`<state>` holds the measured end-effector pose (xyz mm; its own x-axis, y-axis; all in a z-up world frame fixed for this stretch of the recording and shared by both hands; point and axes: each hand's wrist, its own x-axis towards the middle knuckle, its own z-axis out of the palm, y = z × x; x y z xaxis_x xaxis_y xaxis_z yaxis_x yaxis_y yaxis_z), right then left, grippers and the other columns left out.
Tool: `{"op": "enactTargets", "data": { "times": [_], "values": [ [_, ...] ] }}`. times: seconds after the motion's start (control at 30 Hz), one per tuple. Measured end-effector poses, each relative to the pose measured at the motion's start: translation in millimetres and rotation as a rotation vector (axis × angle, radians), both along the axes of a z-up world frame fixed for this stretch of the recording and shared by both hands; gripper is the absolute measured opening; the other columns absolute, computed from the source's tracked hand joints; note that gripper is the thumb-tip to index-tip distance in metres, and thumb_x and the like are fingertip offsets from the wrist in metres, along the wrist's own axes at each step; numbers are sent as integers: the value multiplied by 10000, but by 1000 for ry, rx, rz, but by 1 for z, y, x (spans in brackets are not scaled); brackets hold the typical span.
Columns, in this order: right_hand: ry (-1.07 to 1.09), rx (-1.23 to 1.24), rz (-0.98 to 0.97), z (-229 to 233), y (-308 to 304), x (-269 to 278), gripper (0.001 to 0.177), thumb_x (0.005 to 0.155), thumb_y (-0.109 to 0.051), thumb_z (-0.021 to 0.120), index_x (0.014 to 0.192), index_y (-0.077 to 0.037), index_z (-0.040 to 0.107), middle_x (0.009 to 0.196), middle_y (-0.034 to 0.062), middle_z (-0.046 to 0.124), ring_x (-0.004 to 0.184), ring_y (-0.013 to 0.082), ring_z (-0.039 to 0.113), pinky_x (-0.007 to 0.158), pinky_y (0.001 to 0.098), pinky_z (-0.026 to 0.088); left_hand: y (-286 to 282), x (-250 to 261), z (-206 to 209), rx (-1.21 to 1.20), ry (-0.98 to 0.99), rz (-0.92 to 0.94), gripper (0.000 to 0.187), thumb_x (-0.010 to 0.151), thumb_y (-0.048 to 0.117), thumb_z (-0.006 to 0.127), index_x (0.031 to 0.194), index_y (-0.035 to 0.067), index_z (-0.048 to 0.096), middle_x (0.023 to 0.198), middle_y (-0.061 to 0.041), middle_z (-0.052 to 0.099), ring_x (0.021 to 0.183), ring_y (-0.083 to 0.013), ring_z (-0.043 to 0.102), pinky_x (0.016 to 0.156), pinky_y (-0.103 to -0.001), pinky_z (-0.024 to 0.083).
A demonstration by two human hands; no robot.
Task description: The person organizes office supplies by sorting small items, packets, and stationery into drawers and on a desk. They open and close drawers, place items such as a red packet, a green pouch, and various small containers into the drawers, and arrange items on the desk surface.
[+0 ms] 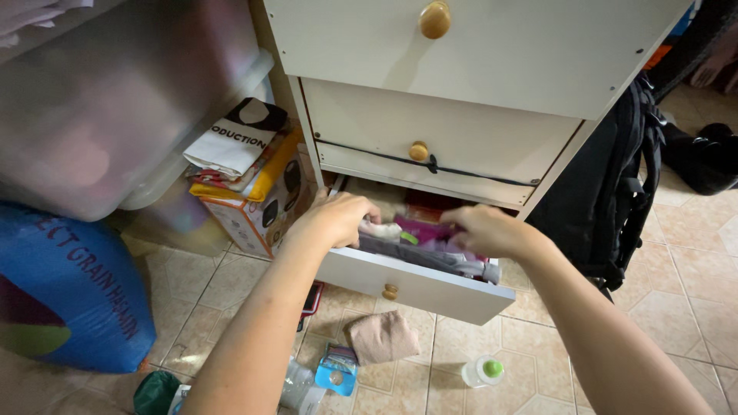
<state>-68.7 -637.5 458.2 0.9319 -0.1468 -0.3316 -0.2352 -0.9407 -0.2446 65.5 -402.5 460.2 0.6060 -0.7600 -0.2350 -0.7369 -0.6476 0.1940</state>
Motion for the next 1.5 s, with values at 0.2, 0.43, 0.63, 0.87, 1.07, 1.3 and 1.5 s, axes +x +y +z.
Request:
{"op": "enactTargets", "data": {
  "times": [0.2,0.43,0.63,0.87,1.07,1.3,1.5],
  "values": [
    [9,-53,-5,-27,-7,10,541,910,-164,679,1434,-160,546,1302,136,669,1163,300,655,1020,420,516,-6,0,-13,-94,-87,40,641,727,21,829,1302,266,682,1306,-48,663,1292,-276,571,1173,-583,287],
    [-306,-20,5,-7,-4,-8,298,935,-185,608,1190,-189,763,1063,75,791,897,261,766,903,384,586,-13,-5,-16,-278,-99,64,656,750,195,876,1352,234,619,1325,-81,594,1301,-294,527,1119,-544,370],
    [-272,-5,104,-7,6,-16,302,810,-264,761,1087,-142,759,932,109,775,812,283,744,775,418,585,-14,-4,-27,-297,-300,86,648,639,136,915,1217,38,639,1271,-157,591,1206,-348,557,992,-512,463],
    [-249,114,170,-22,11,0,386,800,-139,769,1185,-129,746,990,155,791,854,269,749,834,391,595,5,19,-38,-226,-253,170,70,861,117,719,872,92,784,956,-196,744,952,-343,726,872,-452,556],
    [-181,2,-8,4,10,-21,521,815,-141,735,1328,-179,652,1070,84,778,871,220,748,880,389,579,34,18,-27,-522,-406,64,247,747,-24,662,921,96,790,975,-165,755,953,-340,720,807,-487,532],
    [-116,26,-10,5,29,-21,334,888,-226,703,1201,-114,723,1011,114,801,890,250,768,856,393,605,69,11,-12,-402,-197,172,173,804,96,791,976,119,786,1071,-130,750,1015,-320,715,904,-442,551],
    [-95,-22,28,-27,29,0,495,791,-331,812,1218,-106,701,1038,153,760,931,297,738,869,414,575,45,16,-21,-260,-125,67,406,694,63,860,1086,98,761,1105,-184,726,1085,-347,694,942,-433,549]
  ]
}}
